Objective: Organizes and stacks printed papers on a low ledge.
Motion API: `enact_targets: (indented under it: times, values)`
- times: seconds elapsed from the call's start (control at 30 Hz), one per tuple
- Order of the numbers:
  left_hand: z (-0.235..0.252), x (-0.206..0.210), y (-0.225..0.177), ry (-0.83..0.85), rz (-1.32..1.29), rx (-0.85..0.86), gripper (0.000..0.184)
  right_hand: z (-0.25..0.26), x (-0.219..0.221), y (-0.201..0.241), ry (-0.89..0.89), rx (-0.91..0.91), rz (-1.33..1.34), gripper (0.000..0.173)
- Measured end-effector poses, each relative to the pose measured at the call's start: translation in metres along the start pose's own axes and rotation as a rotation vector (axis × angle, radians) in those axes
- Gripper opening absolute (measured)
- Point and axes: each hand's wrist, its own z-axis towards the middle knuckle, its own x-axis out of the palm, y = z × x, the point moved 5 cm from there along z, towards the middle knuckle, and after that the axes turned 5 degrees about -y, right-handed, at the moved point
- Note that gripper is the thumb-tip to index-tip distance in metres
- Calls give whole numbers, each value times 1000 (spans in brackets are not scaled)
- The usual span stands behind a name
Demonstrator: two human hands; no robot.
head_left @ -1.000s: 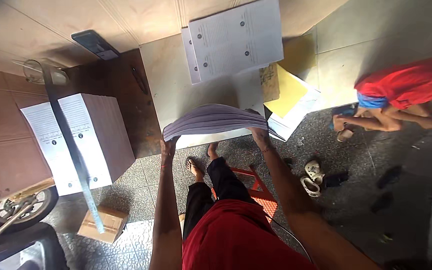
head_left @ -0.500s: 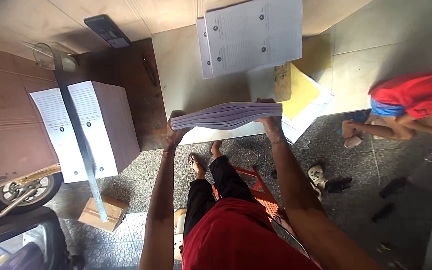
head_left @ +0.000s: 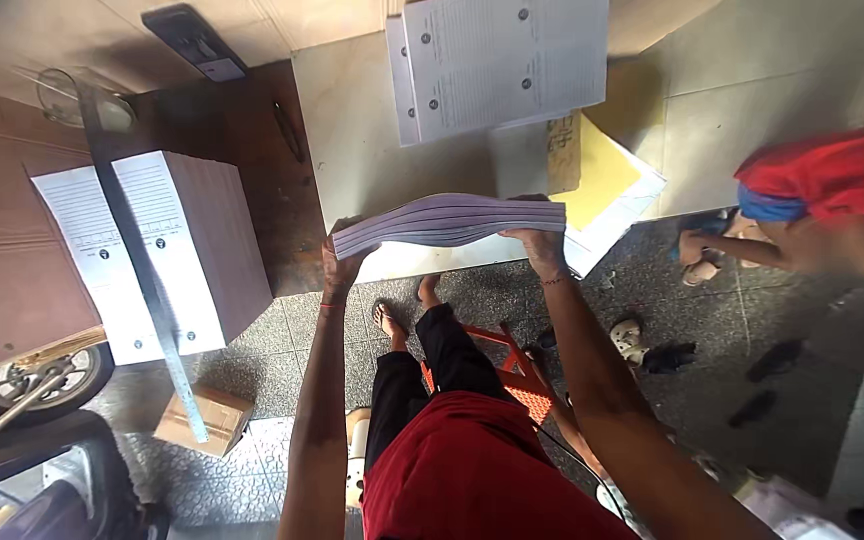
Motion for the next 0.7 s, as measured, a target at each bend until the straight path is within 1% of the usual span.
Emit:
enact_targets:
  times: [0.07, 0.13, 0.3, 0.37, 0.47, 0.6, 0.7]
  values:
    - [2, 0, 10, 14, 26, -10, 57, 2, 3, -13, 23, 2, -11, 57]
    - [4, 0, 14, 13, 50, 2, 58, 5, 4, -17, 10, -3, 4, 57]
    - [3, -1, 9, -47, 92, -1, 53, 2, 5, -15, -45, -18, 14, 53]
    - [1, -1, 5, -65, 44, 1, 53, 0, 4, -9, -68, -11, 1, 53]
    - [-5, -2, 7, -67, -45, -4, 55, -7, 3, -4, -54, -16, -2, 54]
    - [-6, -3, 21, -40, -8, 5, 50, -5, 8, -11, -22, -34, -7, 49]
    - [-5, -3, 20, -42, -2, -10, 50, -4, 7, -15, -40, -21, -23, 53]
